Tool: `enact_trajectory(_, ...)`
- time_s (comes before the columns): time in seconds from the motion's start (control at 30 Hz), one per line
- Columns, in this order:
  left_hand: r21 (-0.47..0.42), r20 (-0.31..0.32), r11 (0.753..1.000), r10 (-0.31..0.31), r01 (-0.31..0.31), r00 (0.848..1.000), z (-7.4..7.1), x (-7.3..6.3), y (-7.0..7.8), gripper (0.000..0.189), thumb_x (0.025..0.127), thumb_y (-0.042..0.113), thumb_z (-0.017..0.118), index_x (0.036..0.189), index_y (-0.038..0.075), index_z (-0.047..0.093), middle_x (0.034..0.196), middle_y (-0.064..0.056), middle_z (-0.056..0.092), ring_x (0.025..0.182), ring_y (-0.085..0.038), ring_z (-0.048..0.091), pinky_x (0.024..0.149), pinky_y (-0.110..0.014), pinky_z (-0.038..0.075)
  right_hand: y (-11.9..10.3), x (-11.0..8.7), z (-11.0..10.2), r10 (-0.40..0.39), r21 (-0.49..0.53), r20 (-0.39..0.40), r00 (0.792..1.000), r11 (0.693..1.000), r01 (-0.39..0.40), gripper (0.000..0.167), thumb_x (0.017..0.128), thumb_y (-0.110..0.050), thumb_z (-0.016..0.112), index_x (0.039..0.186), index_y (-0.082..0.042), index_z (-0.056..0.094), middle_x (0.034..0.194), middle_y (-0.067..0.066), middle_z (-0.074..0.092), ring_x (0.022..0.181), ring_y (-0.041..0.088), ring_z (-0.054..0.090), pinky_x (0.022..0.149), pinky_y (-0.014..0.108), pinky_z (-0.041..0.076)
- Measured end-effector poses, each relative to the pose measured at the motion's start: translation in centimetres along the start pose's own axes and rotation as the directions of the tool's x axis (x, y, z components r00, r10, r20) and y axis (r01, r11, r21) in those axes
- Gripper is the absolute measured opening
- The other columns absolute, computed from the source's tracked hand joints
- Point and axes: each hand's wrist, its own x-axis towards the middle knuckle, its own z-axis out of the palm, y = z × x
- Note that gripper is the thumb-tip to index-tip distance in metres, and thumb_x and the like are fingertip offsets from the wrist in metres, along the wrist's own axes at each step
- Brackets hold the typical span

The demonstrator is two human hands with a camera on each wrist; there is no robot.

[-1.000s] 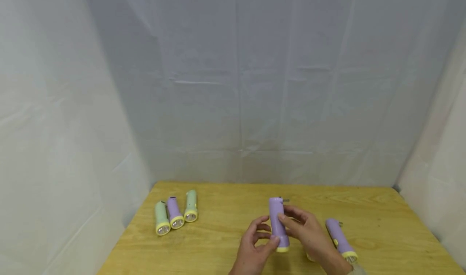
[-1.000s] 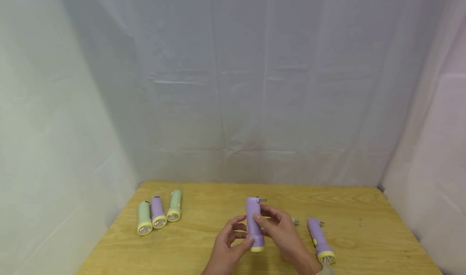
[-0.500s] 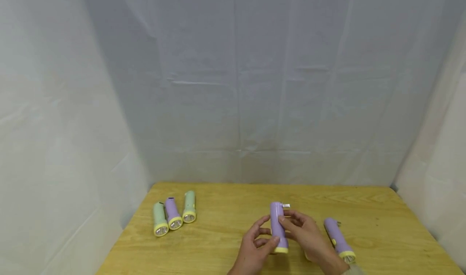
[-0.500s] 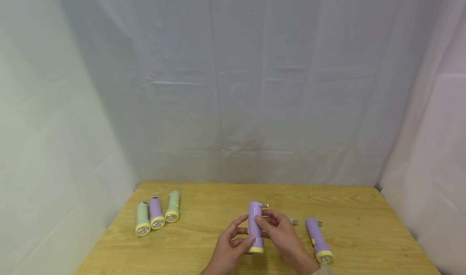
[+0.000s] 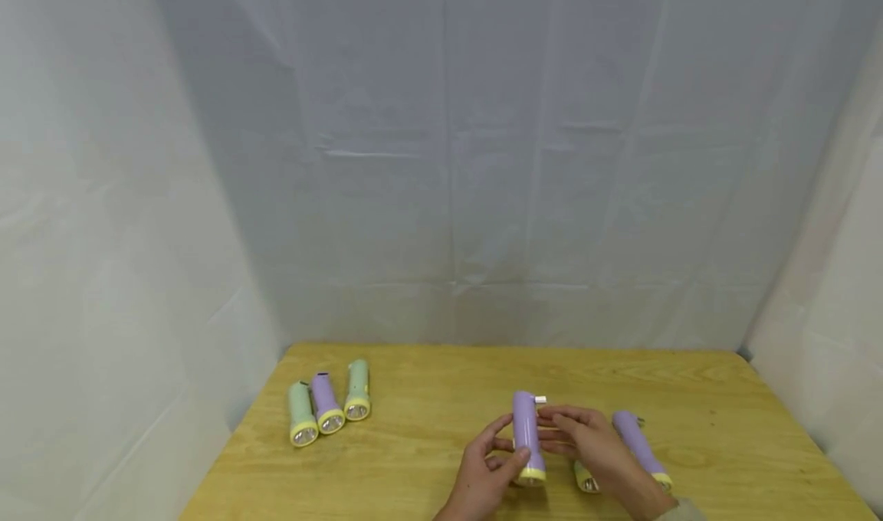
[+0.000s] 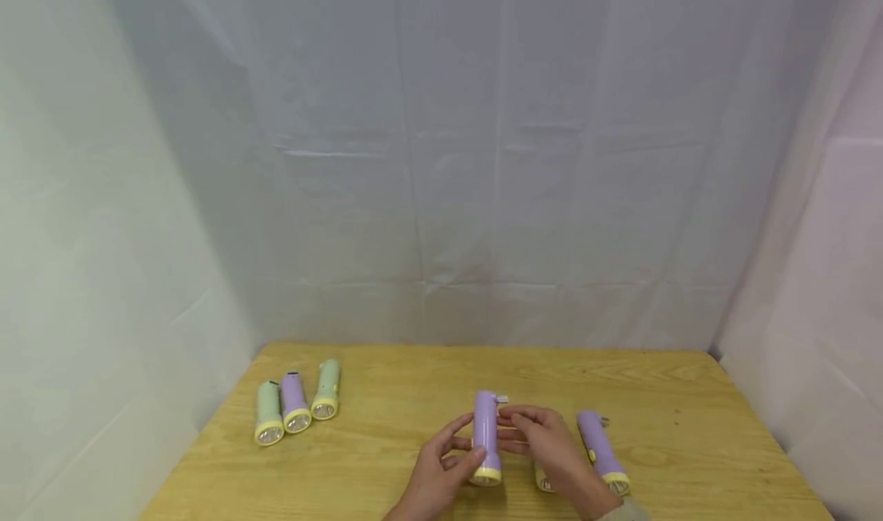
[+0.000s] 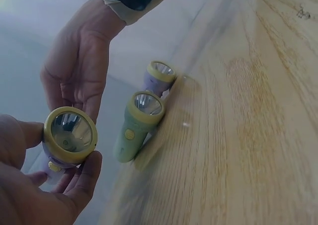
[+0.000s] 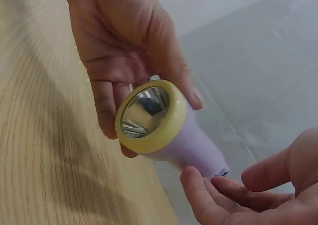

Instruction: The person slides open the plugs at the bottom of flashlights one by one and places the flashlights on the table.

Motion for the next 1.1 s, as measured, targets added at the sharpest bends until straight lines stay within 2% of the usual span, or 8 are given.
enact_trajectory(0.2,0.047,-0.020,0.999,0.001,0.000,1.000,0.2,0.5,-0.7,0.059,0.098,0.012,0.066,0.151,0.001,0.043,0.106,-0.009,0.058,0.077,-0.013,0.064,0.063,-0.022,0.054,-0.2,-0.3,-1.1,0.036,0.063,0.103,0.994,0.997,-0.043,0.058,0.111,-0.024,0.037,0.144,0.023,0.034,0.142,0.034,0.054,0.118,0.025,0.068,0.104,0.040,0.056)
enact_trajectory(0.37,0.095,-0.023,0.995,-0.002,0.004,1.000,0.3,0.9,-1.2,0.057,0.097,0.011,0.068,0.149,-0.002,0.046,0.102,-0.008,0.058,0.080,-0.014,0.065,0.064,-0.026,0.058,0.4,-0.2,-1.3,0.049,0.092,0.141,0.989,0.994,-0.062,0.058,0.111,-0.025,0.035,0.141,0.025,0.036,0.140,0.035,0.055,0.120,0.027,0.066,0.105,0.042,0.054)
enact_trajectory(0.5,0.123,-0.027,0.992,0.000,0.003,1.000,0.5,1.0,-1.4,0.057,0.096,0.012,0.069,0.147,-0.002,0.048,0.100,-0.009,0.059,0.077,-0.012,0.062,0.064,-0.026,0.058,0.8,-0.2,-1.2,0.070,0.077,0.137,0.988,0.994,-0.081,0.059,0.110,-0.025,0.035,0.144,0.023,0.034,0.145,0.036,0.050,0.124,0.030,0.064,0.106,0.043,0.054)
enact_trajectory(0.73,0.177,-0.025,0.984,0.000,0.004,1.000,0.4,1.2,-1.5,0.056,0.096,0.015,0.069,0.146,-0.001,0.050,0.097,-0.008,0.060,0.076,-0.010,0.058,0.061,-0.018,0.050,1.2,0.1,-1.1,0.096,0.040,0.143,0.985,0.994,-0.103,0.060,0.112,-0.024,0.034,0.146,0.024,0.028,0.150,0.039,0.041,0.130,0.034,0.060,0.104,0.040,0.055)
enact_trajectory(1.1,0.246,-0.011,0.969,-0.017,0.019,1.000,0.4,1.4,-1.7,0.058,0.095,0.019,0.071,0.145,-0.002,0.051,0.096,-0.008,0.063,0.077,-0.010,0.057,0.061,-0.017,0.049,1.6,0.1,-1.1,0.108,0.042,0.129,0.986,0.993,-0.115,0.058,0.111,-0.023,0.034,0.144,0.025,0.030,0.148,0.040,0.043,0.126,0.032,0.062,0.105,0.044,0.055)
